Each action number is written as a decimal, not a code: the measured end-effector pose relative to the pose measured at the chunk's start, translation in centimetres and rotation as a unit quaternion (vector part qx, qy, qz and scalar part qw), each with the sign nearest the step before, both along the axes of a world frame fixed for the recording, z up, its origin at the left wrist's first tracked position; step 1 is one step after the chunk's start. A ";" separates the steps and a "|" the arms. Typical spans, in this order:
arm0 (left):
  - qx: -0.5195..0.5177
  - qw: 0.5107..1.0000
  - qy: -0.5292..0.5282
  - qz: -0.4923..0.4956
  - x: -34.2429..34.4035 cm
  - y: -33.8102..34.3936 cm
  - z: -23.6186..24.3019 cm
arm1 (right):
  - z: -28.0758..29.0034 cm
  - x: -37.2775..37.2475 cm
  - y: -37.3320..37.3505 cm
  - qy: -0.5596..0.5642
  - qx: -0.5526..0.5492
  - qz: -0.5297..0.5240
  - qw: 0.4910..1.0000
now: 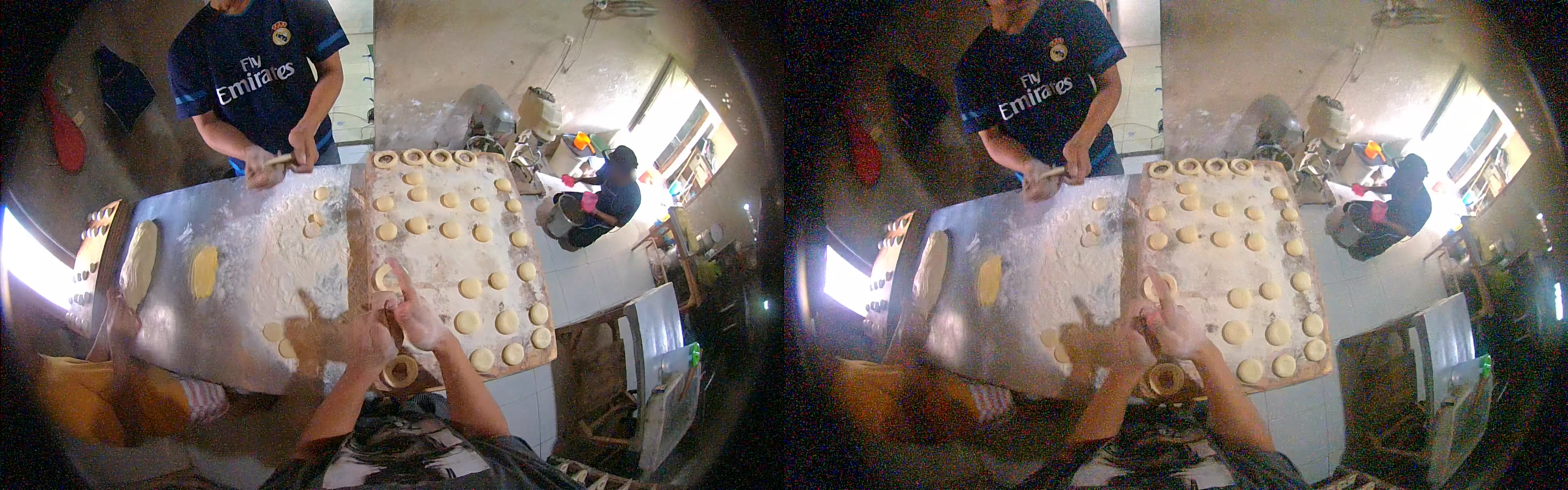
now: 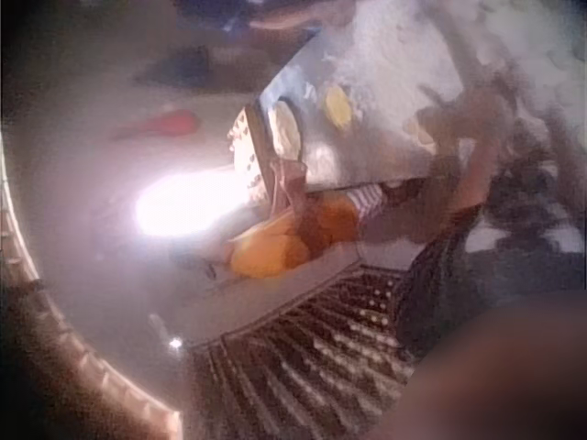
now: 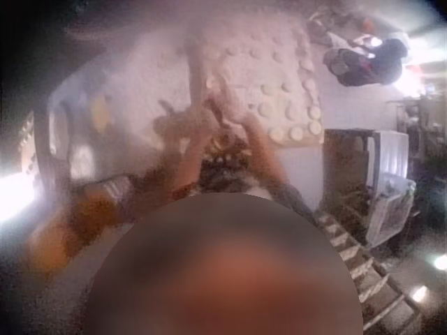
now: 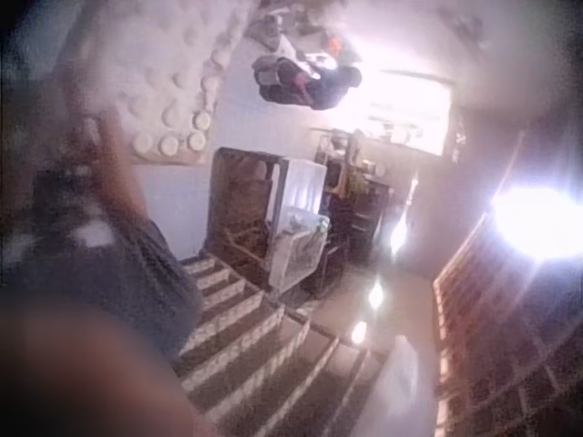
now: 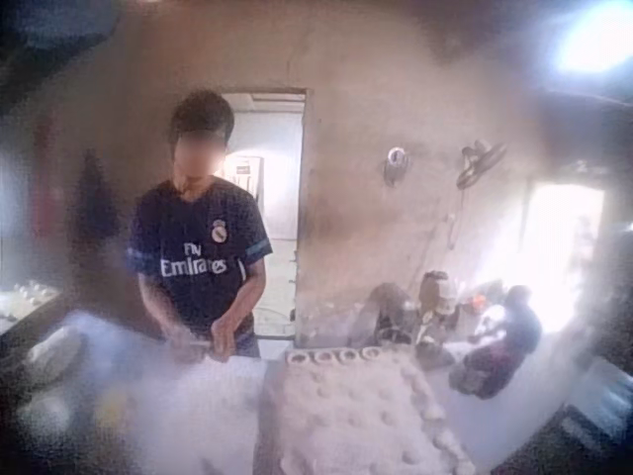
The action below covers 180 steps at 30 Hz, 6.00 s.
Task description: The person shapes small dough balls into ring shapes by hand and places them on a wooden board. They repeat this process continuously while coworkers also shape dough nearby. The person occasionally moves the completed board to a rack.
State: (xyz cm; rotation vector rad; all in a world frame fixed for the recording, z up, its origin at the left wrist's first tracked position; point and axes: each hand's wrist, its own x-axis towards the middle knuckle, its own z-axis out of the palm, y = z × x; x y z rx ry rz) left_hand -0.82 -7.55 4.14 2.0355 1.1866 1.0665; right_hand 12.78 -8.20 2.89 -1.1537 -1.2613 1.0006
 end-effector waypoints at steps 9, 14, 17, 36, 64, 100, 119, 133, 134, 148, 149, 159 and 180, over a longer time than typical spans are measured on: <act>0.000 0.994 -0.106 -0.030 5.7 -0.4 -1.1 | 2.2 3.2 -3.6 0.295 -0.008 -0.028 0.955; 0.030 0.990 -0.091 -0.099 7.7 -1.6 0.9 | 1.6 5.8 -4.8 0.076 -0.065 -0.061 0.993; -0.019 0.997 -0.001 -0.075 8.9 -2.1 0.2 | 6.6 5.1 -5.6 0.406 -0.141 -0.206 0.879; -0.058 0.915 0.380 -0.118 6.5 1.1 -1.0 | -2.8 7.5 -5.9 -0.553 -0.164 -0.157 0.801; -0.080 0.995 -0.062 -0.004 -4.9 8.5 -3.1 | 5.2 2.0 -1.6 -0.250 -0.111 -0.080 0.959; -0.081 0.994 0.004 0.074 -21.3 7.9 2.2 | -1.5 -21.5 11.6 -0.317 0.097 -0.145 0.932; -0.212 0.828 -0.517 -0.052 -8.2 1.6 -2.8 | 5.8 -11.3 -0.6 -0.082 0.004 0.034 0.996; 0.002 0.992 -0.122 -0.033 2.1 -4.9 1.9 | 1.1 -1.2 -8.9 0.315 -0.079 -0.072 0.943; 0.026 0.993 -0.103 -0.042 2.5 -4.9 2.2 | 1.3 0.0 -8.7 0.419 -0.017 -0.012 0.908; -0.147 0.975 -0.112 -0.127 6.0 -7.8 3.6 | 2.9 4.4 -11.2 0.102 -0.066 -0.053 0.991; -0.159 0.973 -0.118 -0.120 6.0 -7.8 3.9 | 3.3 5.0 -11.3 0.127 -0.143 -0.052 0.980; -0.118 0.936 0.328 -0.038 3.9 -6.0 -0.6 | -0.5 6.7 -12.2 -0.320 -0.202 -0.104 0.920; 0.092 0.887 0.319 -0.320 12.3 -10.4 -3.0 | -1.4 16.3 -15.5 -0.435 -0.242 -0.336 0.799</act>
